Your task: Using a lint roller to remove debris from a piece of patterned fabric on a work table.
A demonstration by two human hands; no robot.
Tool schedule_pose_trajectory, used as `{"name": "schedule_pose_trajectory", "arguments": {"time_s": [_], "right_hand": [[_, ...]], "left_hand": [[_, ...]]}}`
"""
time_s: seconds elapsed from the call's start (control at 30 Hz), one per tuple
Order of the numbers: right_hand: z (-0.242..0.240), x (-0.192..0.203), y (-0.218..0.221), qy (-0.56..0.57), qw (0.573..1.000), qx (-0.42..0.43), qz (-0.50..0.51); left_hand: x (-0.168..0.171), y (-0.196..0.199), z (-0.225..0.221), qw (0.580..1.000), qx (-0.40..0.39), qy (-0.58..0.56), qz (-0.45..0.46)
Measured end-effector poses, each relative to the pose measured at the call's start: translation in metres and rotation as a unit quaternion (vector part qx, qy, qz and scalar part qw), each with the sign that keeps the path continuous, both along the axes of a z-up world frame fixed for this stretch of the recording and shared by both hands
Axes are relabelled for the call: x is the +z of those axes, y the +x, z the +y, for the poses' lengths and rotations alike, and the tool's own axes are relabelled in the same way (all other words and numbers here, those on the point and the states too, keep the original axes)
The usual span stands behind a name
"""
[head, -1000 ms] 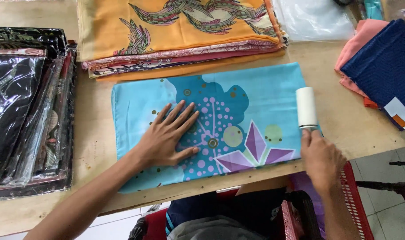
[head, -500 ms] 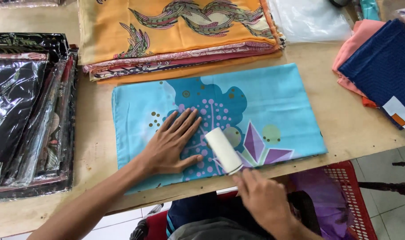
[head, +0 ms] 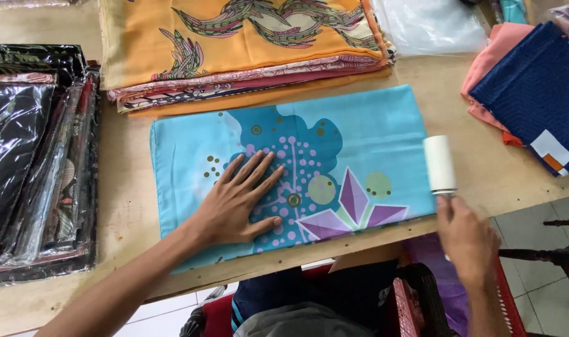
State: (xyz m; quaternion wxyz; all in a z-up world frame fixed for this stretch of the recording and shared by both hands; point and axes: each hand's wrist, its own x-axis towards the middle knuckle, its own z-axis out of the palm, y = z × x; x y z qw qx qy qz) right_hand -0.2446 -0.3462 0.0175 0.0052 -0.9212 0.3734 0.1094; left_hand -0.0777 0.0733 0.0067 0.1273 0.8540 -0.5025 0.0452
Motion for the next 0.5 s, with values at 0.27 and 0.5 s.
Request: {"name": "schedule_pose_trajectory", "arguments": {"time_s": [0.27, 0.5], "right_hand": [[0.097, 0.048, 0.007, 0.062, 0.996, 0.059, -0.013], [0.156, -0.015, -0.018, 0.067, 0.943, 0.321, -0.054]], "left_hand": [[-0.007, 0.002, 0.0, 1.0, 0.003, 0.005, 0.002], [-0.006, 0.002, 0.001, 1.0, 0.005, 0.003, 0.018]]}}
